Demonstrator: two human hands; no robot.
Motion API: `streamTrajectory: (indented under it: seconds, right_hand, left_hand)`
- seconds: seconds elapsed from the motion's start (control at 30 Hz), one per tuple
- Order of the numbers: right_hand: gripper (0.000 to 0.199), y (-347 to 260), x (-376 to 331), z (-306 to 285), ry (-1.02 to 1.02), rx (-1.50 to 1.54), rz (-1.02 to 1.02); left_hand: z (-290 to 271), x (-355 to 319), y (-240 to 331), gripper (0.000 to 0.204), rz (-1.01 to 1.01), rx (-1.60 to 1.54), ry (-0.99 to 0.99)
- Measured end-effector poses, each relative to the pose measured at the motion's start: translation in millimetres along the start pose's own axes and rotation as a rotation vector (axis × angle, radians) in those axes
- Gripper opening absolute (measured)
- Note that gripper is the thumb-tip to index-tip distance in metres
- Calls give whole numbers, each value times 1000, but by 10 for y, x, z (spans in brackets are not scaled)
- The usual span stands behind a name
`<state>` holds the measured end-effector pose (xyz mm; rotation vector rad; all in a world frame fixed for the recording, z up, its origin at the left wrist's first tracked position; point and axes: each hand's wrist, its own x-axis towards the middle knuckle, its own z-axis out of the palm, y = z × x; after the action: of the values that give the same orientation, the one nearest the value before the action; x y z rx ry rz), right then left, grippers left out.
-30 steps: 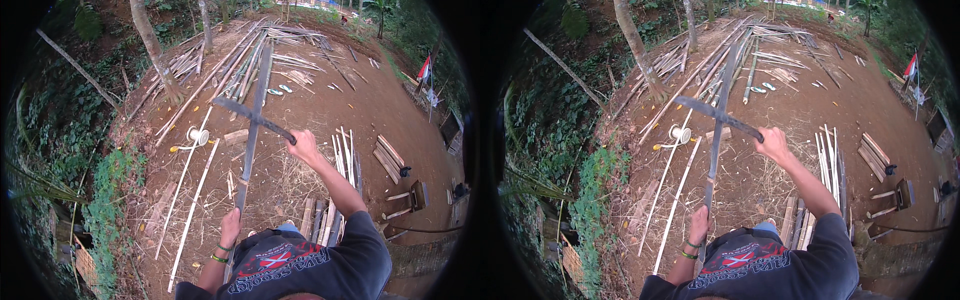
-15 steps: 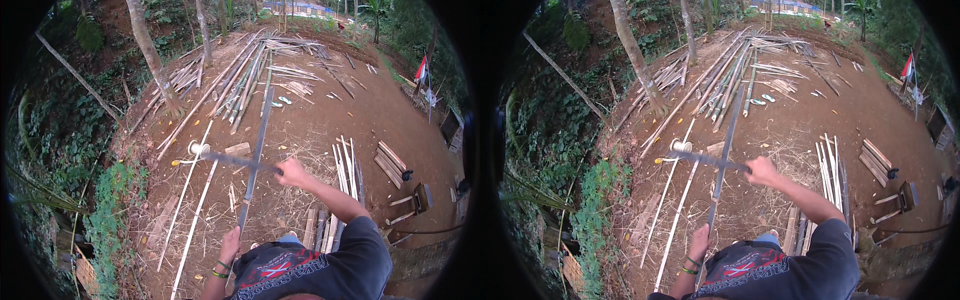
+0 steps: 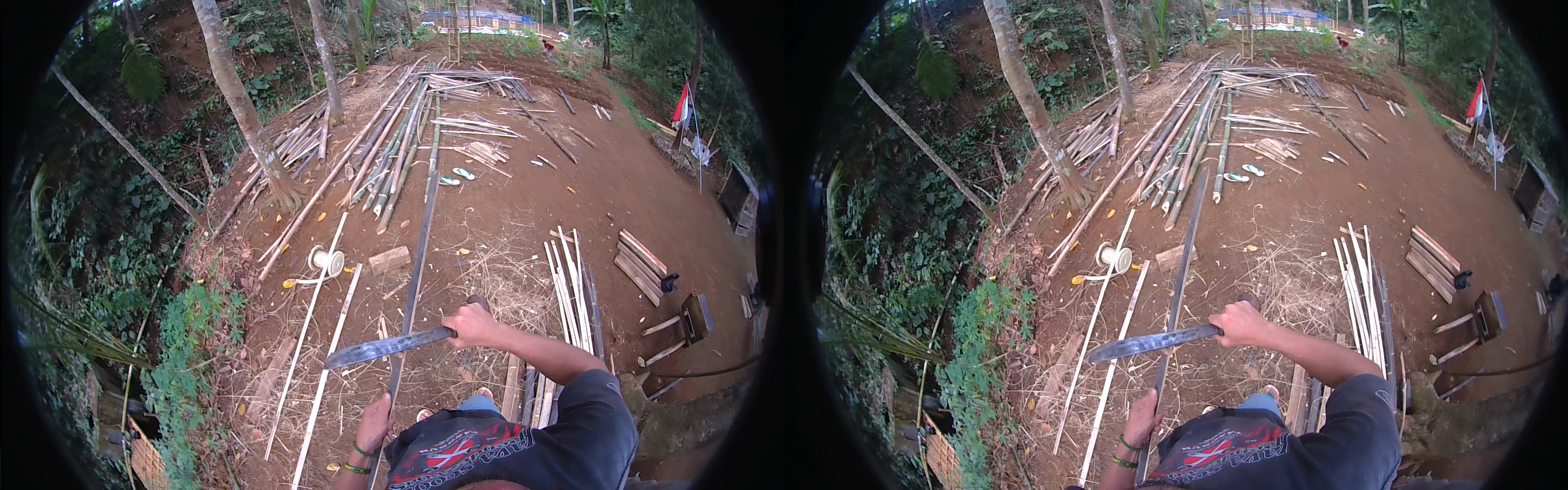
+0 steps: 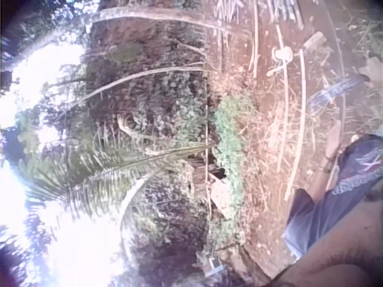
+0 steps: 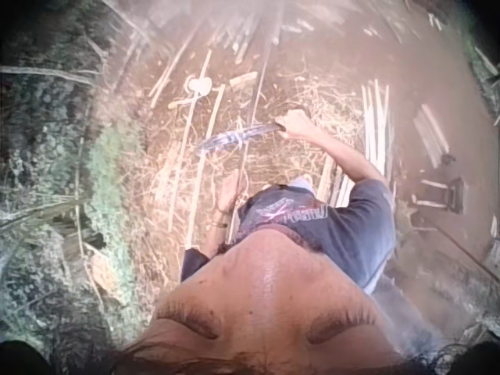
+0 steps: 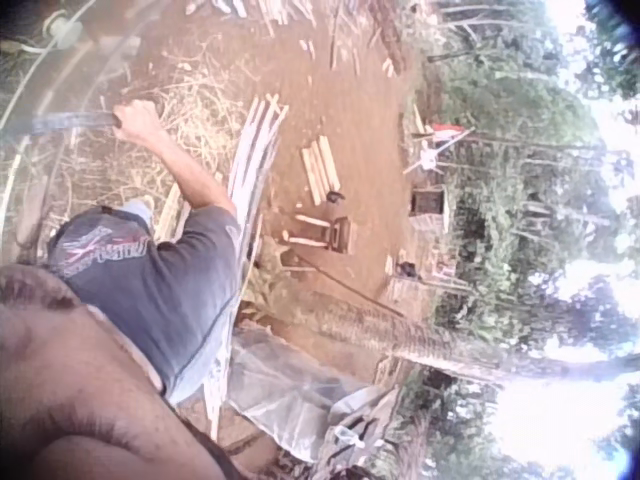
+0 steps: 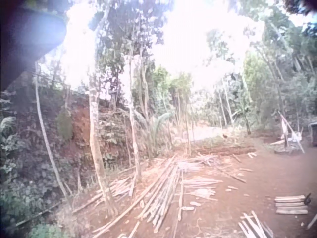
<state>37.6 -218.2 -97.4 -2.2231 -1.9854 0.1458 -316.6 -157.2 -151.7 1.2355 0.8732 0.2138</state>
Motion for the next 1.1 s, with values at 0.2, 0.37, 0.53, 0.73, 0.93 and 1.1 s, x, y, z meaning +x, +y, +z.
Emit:
streamTrajectory:
  seconds: [0.2,0.37,0.53,0.73,0.93,1.1]
  right_hand:
    - [24,1618,278,-753,438,241,720]
    - [23,1564,230,-685,607,226,685]
    - [17,209,98,106,330,323,276]
    - [15,-645,-7,249,418,405,85]
    - [16,-750,88,118,488,423,50]
    - [16,-880,178,-27,500,385,48]
  left_hand:
    - [-182,-254,-245,47,-26,-50,-55]
    - [-205,-208,-220,50,-179,-61,-6]
    - [-286,182,-100,55,-174,-120,-160]
    - [-236,389,-2,60,-103,-246,-268]
    - [-167,482,30,57,88,20,-233]
    - [-149,537,105,59,48,-145,-348]
